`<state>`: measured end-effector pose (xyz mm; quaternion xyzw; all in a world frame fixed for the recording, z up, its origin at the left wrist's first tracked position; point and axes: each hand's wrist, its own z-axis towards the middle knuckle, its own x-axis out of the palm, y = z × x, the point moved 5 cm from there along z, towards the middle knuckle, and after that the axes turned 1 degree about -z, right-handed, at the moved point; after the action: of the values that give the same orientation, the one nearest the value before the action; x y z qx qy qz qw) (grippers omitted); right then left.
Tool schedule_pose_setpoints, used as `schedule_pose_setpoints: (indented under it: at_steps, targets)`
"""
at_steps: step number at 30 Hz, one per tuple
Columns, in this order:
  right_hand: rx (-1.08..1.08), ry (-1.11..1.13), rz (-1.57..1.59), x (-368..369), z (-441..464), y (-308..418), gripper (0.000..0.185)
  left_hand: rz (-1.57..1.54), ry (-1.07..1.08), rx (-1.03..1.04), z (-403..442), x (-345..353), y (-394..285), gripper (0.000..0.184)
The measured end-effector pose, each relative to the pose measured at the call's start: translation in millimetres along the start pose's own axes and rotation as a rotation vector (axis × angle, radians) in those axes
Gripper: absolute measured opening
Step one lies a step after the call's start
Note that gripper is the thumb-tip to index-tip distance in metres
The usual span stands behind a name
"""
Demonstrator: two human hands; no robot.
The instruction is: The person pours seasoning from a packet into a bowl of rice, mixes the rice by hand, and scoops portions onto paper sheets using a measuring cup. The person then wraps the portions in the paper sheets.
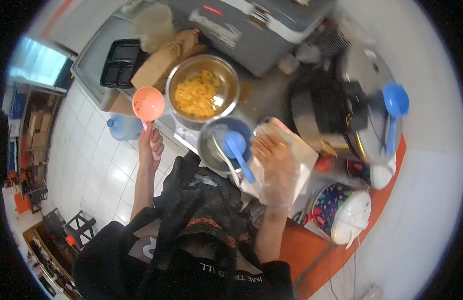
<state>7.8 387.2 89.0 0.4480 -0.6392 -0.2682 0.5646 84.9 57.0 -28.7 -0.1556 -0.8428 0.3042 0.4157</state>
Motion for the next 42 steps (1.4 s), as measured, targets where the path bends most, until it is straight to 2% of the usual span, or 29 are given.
schedule_pose_setpoints:
  at_steps: [1, 2, 3, 5, 7, 9, 10, 11, 13, 14, 15, 17, 18, 22, 24, 28, 30, 31, 33, 37, 39, 42]
  targets:
    - [0.030, 0.045, -0.346, 35.0, 24.9, -9.7, 0.063, 0.114, -0.018, 0.031, 21.8, -11.6, -9.5, 0.032]
    - [-0.034, 0.175, -0.700, 65.6, 51.6, -11.0, 0.066, 0.233, -0.035, 0.062, 42.7, -19.2, -12.6, 0.031]
    - [-0.097, 0.303, -1.055, 98.7, 77.0, -19.0, 0.068, 0.224, -0.048, 0.065, 61.7, -22.1, -17.2, 0.031]
    - [-0.183, 0.311, -1.317, 127.0, 138.4, -68.9, 0.076, 0.399, -0.064, 0.256, 88.8, -16.7, -24.3, 0.030]
    - [0.039, 0.275, -1.488, 133.8, 193.6, -116.3, 0.088, 0.370, -0.077, 0.178, 104.6, -24.8, -10.8, 0.032]
    - [0.137, 0.327, -1.561, 133.6, 236.8, -157.2, 0.089, 0.336, -0.070, 0.114, 116.5, -17.9, -5.6, 0.034]
    - [0.232, 0.386, -1.623, 131.1, 247.7, -177.3, 0.091, 0.261, -0.095, 0.057, 114.7, -15.9, -1.7, 0.040]
    - [0.239, 0.385, -1.628, 132.8, 248.3, -192.0, 0.091, 0.189, -0.121, -0.001, 114.3, -16.5, 0.3, 0.047]
    - [0.028, 0.395, -1.808, 141.3, 235.8, -216.8, 0.091, 0.187, -0.087, -0.047, 118.6, -14.7, -2.0, 0.047]
    - [-0.119, 0.386, -1.847, 143.0, 229.9, -225.9, 0.078, 0.204, -0.079, -0.055, 120.0, -13.4, -2.2, 0.047]
    - [-0.113, 0.390, -1.851, 148.7, 222.1, -226.9, 0.078, 0.222, -0.070, -0.062, 120.4, -12.2, -2.8, 0.047]
    - [-0.079, 0.217, -1.553, 154.0, 211.4, -218.0, 0.058, 0.231, -0.061, -0.073, 117.8, -6.0, -5.0, 0.048]
    - [-0.106, 0.221, -1.470, 162.4, 207.2, -212.1, 0.043, 0.244, -0.048, -0.080, 117.7, -2.9, -5.5, 0.048]
    - [-0.036, 0.195, -1.381, 132.4, 211.1, -251.5, 0.040, 0.281, -0.026, -0.086, 120.6, -3.0, -0.8, 0.050]
    - [-0.251, 0.342, -1.613, 137.3, 208.5, -256.5, 0.041, 0.262, -0.059, -0.062, 119.5, -3.2, -2.7, 0.039]
    - [-0.219, 0.268, -1.515, 138.3, 204.2, -246.6, 0.042, 0.254, -0.054, -0.046, 117.9, -2.8, -3.5, 0.040]
    - [-0.001, 0.216, -1.477, 139.3, 205.0, -244.0, 0.044, 0.255, -0.023, -0.059, 117.1, -2.0, -4.4, 0.051]
    - [-0.004, 0.224, -1.471, 146.1, 207.3, -237.7, 0.044, 0.257, -0.030, -0.051, 117.8, -2.3, -5.2, 0.051]
    - [0.243, 0.367, -1.522, 147.4, 211.7, -239.3, 0.049, 0.286, -0.036, -0.054, 118.6, -3.1, -3.5, 0.050]
    - [0.305, 0.421, -1.485, 130.9, 224.1, -244.6, 0.052, 0.277, -0.030, -0.025, 119.9, -4.8, -2.1, 0.049]
    - [0.557, 0.508, -1.115, 112.0, 228.8, -251.1, 0.048, 0.270, -0.067, -0.033, 115.6, -1.9, -6.5, 0.048]
    - [0.520, 0.439, -1.018, 73.2, 228.5, -248.1, 0.044, 0.358, -0.166, 0.092, 112.6, -12.3, -15.6, 0.037]
